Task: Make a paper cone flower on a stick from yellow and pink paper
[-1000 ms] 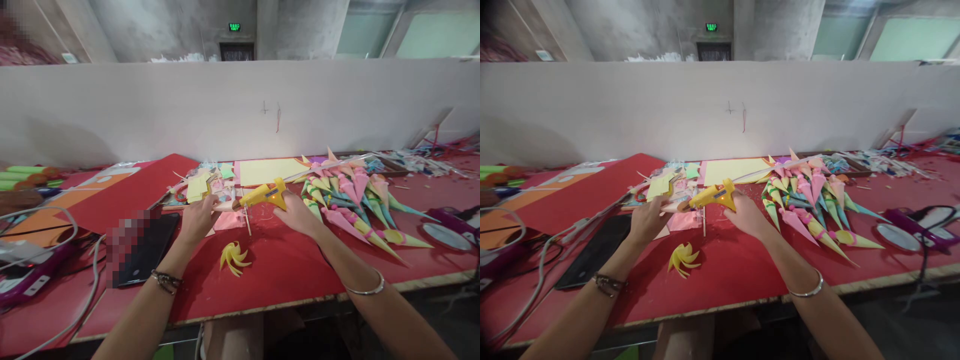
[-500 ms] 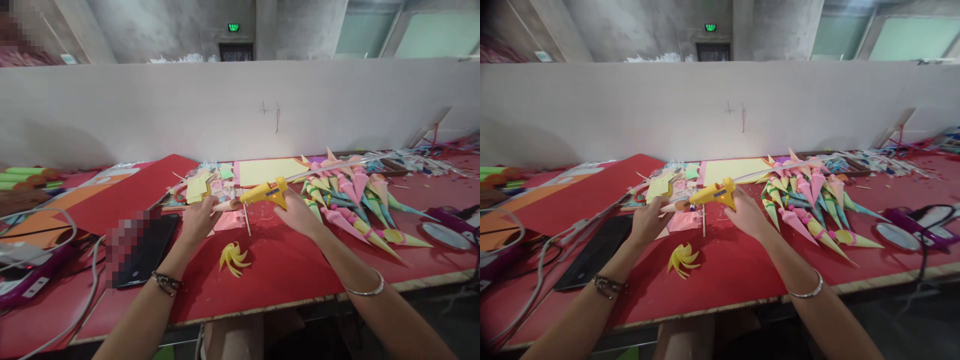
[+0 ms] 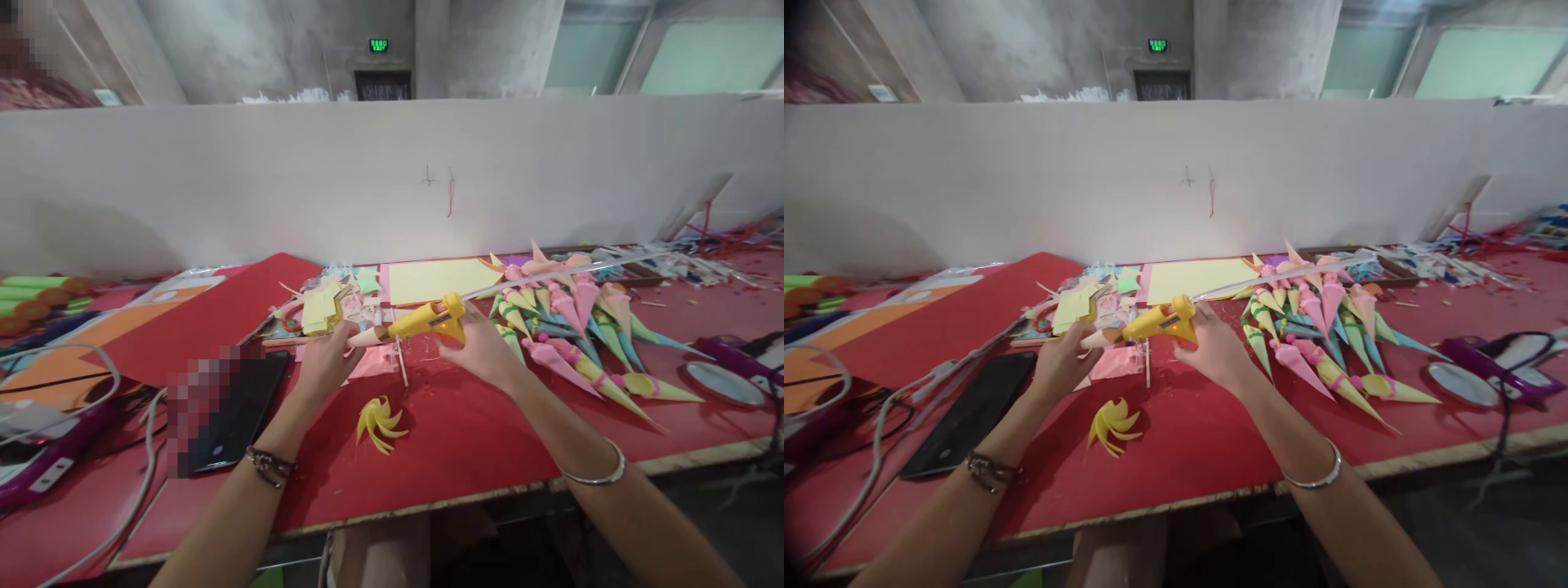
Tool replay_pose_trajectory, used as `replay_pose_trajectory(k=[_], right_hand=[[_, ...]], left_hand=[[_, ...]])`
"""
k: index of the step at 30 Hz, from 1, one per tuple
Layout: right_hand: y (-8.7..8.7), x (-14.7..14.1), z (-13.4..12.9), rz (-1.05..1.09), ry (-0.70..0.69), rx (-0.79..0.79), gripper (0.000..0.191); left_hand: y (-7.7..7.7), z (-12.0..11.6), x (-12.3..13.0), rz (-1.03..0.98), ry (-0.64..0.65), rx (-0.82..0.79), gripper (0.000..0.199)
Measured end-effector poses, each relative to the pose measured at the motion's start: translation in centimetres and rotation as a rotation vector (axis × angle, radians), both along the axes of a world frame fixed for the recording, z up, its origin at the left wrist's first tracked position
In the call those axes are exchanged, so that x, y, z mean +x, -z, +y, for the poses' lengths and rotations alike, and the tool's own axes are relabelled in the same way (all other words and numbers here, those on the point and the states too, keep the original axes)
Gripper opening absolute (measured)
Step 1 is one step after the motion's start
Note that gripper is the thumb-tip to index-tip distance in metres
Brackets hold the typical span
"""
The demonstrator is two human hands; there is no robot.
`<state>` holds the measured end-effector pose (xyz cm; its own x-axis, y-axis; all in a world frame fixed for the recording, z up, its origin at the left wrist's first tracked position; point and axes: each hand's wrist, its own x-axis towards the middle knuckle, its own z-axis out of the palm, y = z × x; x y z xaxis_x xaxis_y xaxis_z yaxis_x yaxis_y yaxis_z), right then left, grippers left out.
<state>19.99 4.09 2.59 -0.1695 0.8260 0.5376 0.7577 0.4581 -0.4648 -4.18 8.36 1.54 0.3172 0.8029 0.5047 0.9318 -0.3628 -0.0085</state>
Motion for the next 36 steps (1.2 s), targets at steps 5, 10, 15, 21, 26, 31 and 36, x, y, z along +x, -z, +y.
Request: replay_pose_trajectory(k=[5,10,15,21,26,31,36], right_hand=[[0.1,0.0,0.1,-0.045,0.031,0.01,0.037],[-0.1,0.0,0.0,-0.079,0.074,0.007,0.036],[-0.3,0.0,-0.1,-0.107,0.12,-0.015,0.034],[-0.2,-0.1,-0.1,-0.059,0.144,0.001,0.033],[0.3,0.4,0.6,0.019,0.233,0.079,0.03],[1.0,1.7,1.9,0.031,0.3,0.091,0.033],[1.9,3.0,2.9,-0.127,0.394,-0.08,0.033]], left_hand=[[0.0,0.0,-0.1,-0.034,0.041,-0.003,0.018],[-0.2,-0.2,0.0,-0.046,0.095,-0.03,0.016],[-0.1,-0.2,0.0,-0.032,0.089,-0.047,0.018],[-0.2,-0.3,0.0,-0.05,0.096,-0.093,0.02],[-0.3,-0.4,0.3,-0.096,0.076,-0.129,0.022],[-0.6,-0.3,0.6,-0.152,-0.02,-0.153,0.025],[-0.7,-0.1,0.6,-0.103,-0.074,-0.186,0.028]])
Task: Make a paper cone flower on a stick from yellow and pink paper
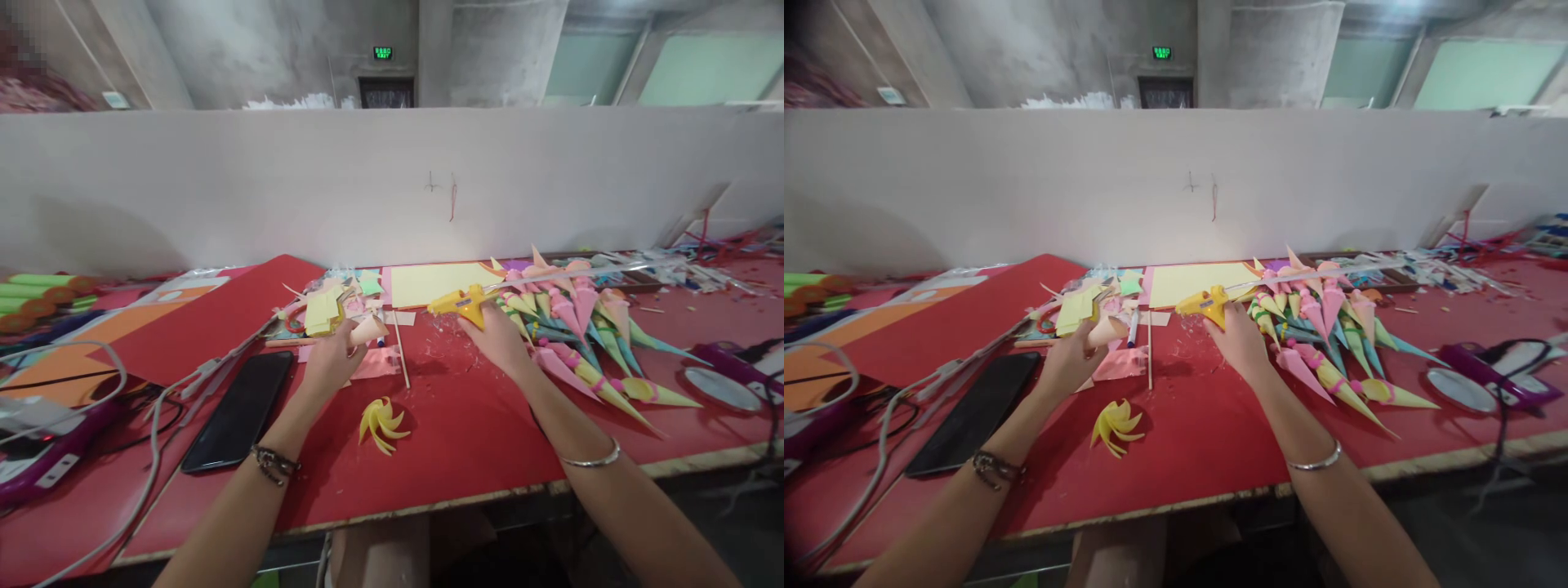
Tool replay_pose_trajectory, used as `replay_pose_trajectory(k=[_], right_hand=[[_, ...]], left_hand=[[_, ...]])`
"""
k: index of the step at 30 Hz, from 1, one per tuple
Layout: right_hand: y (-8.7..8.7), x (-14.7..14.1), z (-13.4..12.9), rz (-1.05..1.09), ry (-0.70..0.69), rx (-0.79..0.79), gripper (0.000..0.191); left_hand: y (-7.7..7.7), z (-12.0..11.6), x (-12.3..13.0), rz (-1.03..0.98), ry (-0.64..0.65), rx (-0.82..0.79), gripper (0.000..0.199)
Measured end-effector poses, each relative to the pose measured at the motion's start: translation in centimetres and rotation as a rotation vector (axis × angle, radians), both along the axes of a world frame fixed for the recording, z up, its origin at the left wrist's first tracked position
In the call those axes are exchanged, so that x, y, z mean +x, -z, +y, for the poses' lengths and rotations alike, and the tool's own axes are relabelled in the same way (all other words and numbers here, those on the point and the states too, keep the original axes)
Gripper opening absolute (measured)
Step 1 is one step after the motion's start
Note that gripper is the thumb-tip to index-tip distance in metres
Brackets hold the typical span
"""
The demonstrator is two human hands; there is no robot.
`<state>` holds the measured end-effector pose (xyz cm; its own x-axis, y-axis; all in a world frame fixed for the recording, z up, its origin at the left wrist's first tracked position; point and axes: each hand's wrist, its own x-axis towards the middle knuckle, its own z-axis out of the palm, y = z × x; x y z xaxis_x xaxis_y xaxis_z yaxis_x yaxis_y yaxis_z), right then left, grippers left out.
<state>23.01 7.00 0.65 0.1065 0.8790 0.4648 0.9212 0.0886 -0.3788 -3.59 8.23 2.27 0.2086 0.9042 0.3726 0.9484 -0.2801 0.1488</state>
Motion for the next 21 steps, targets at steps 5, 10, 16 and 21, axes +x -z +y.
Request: replay_pose_trajectory(k=[5,10,16,21], right_hand=[[0.7,0.5,0.4,-0.087,0.063,-0.174,0.03],[1.2,0.7,0.6,-0.08,0.034,-0.209,0.029],[1.5,0.9,0.8,-0.076,0.022,-0.218,0.025],[1.6,0.8,0.7,-0.063,0.013,-0.25,0.028]], left_hand=[[0.6,0.1,-0.1,0.104,0.153,-0.134,0.025],[0.7,0.1,-0.6,0.151,0.292,-0.154,0.023],[-2.4,-2.5,-6.6,-0.06,0.258,-0.109,0.033],[-2.0,-5.9,-15.9,-0.037,0.052,-0.039,0.044]])
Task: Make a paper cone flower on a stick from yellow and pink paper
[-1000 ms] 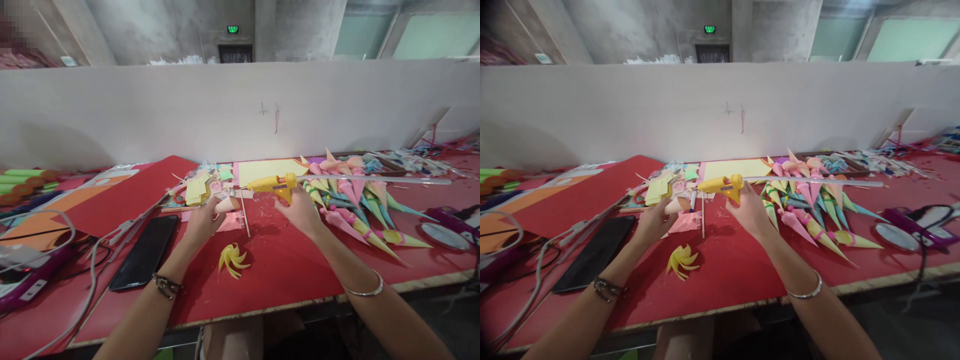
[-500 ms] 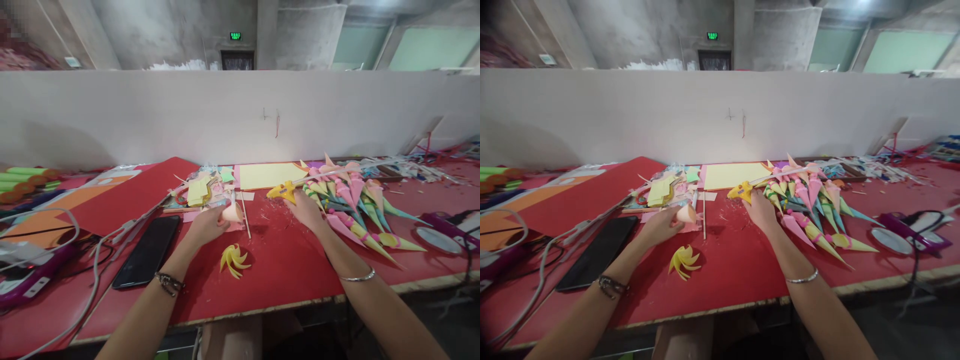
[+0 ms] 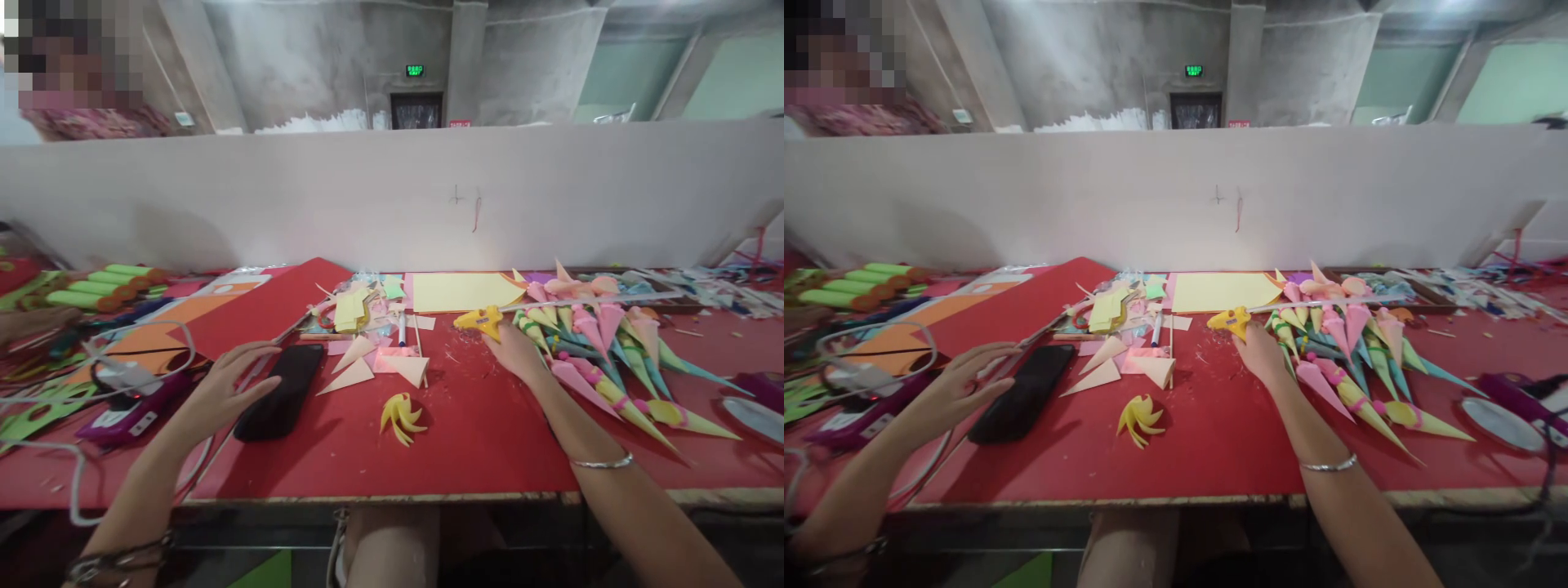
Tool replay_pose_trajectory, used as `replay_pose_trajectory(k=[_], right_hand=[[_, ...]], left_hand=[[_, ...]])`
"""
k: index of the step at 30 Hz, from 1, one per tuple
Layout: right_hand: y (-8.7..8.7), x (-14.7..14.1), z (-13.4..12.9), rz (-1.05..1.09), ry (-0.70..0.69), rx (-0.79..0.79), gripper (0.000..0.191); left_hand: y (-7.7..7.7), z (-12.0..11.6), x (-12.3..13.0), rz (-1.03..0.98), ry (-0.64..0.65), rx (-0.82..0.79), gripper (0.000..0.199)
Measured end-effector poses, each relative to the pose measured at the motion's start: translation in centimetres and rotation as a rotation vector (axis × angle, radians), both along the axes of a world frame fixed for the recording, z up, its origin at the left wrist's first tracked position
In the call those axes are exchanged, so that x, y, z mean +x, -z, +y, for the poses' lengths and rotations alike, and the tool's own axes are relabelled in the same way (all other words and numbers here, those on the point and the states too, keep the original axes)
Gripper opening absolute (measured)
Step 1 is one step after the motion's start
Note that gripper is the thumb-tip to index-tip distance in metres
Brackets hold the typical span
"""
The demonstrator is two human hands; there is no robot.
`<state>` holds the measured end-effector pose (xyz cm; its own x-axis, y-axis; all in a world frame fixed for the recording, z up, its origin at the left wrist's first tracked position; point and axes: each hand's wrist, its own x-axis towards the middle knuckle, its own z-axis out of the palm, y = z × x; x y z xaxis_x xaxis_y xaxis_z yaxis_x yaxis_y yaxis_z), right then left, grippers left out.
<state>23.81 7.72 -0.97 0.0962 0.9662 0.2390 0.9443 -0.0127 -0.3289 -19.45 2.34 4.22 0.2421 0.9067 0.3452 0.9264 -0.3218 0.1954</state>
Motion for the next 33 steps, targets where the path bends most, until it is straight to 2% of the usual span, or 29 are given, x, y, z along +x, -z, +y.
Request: replay_pose_trajectory(k=[2,5,15,21,26,33], right_hand=[[0.1,0.0,0.0,0.001,-0.004,-0.009,0.027],[0.4,0.2,0.1,-0.006,-0.007,-0.017,0.026],[0.5,0.3,0.0,-0.027,0.008,-0.028,0.025],[0.5,0.2,-0.1,-0.039,0.004,-0.064,0.027],[0.5,0.3,-0.1,-0.061,0.019,-0.089,0.026],[0.9,0.5,0.0,-0.064,0.017,-0.105,0.027]], left_hand=[[1.2,-0.6,-2.7,0.099,-0.071,-0.053,0.055],[3.0,-0.6,-4.7,0.223,-0.136,-0.136,0.057],[6.1,0.1,-5.9,0.264,-0.184,-0.168,0.068],[5.6,0.0,-5.7,0.254,-0.197,-0.265,0.076],[5.3,-0.2,-5.4,0.256,-0.182,-0.301,0.074],[4.7,-0.7,-3.8,0.261,-0.291,-0.424,0.087]])
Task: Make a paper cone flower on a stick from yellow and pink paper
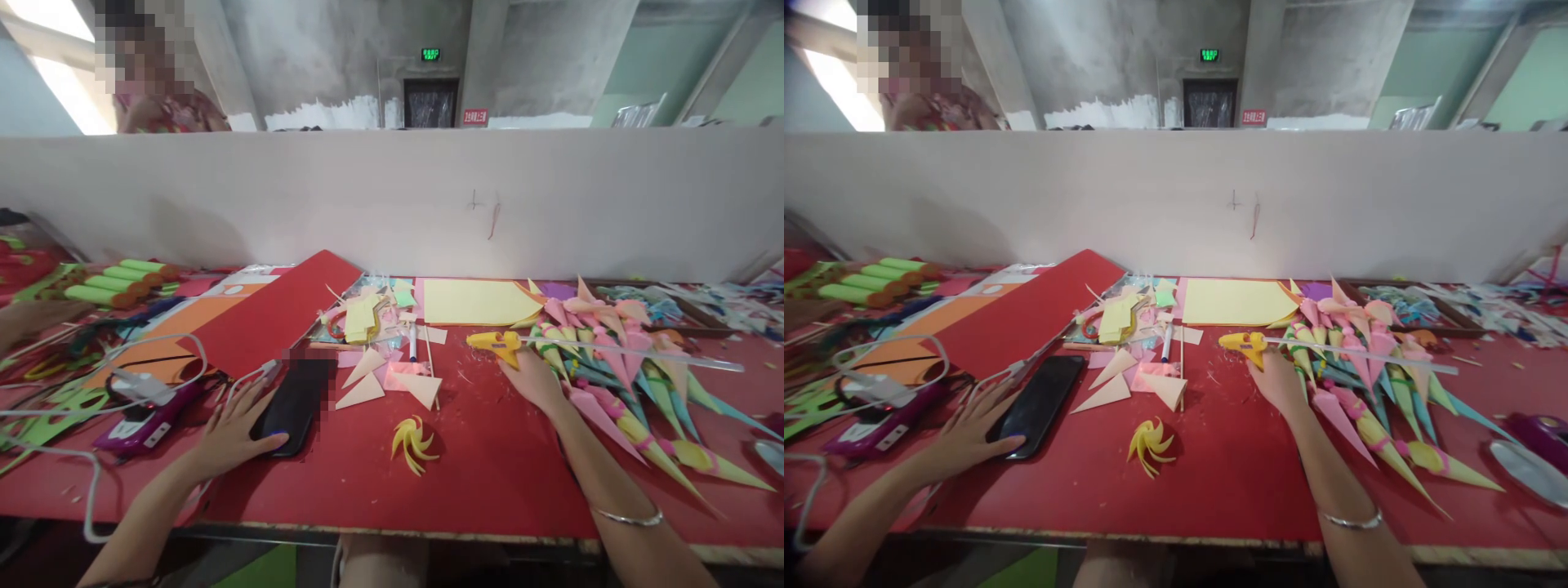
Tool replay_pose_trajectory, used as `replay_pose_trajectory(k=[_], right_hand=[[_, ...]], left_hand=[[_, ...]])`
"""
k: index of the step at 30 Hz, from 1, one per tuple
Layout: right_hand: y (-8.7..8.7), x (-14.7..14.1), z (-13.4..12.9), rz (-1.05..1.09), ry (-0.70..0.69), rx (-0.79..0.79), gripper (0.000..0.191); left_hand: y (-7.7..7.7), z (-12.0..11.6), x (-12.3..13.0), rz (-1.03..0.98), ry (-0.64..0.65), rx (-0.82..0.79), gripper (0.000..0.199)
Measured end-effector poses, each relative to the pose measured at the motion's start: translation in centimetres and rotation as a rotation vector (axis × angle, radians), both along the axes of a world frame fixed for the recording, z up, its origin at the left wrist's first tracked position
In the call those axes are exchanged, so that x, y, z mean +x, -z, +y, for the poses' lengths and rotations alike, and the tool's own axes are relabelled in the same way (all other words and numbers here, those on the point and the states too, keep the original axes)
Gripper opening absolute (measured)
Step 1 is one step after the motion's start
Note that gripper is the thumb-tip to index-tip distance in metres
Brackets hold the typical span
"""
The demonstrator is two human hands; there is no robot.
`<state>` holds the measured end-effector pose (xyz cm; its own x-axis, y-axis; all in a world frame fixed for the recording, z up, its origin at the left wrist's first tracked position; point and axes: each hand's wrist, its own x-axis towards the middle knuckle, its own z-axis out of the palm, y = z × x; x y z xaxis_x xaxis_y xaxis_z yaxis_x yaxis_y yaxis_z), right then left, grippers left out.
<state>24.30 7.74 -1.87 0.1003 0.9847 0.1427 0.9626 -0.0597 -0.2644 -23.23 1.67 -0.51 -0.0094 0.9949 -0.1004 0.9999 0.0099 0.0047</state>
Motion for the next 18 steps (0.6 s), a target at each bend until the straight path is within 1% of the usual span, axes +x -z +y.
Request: replay_pose_trajectory(k=[4,12,16,18], right_hand=[[0.32,0.21,0.05,0.007,-0.014,0.013,0.027],[0.26,0.65,-0.02,0.031,-0.048,0.037,0.026],[-0.08,0.7,-0.08,0.043,-0.057,0.026,0.025],[-0.23,0.62,-0.13,0.039,-0.057,0.023,0.026]], left_hand=[[-0.19,-0.12,0.35,-0.001,-0.007,-0.002,0.087],[0.3,-0.41,0.18,-0.028,-0.014,0.022,0.081],[0.41,-0.35,-0.23,-0.051,0.053,0.006,0.074],[0.27,-0.33,-0.19,-0.044,0.059,-0.012,0.074]])
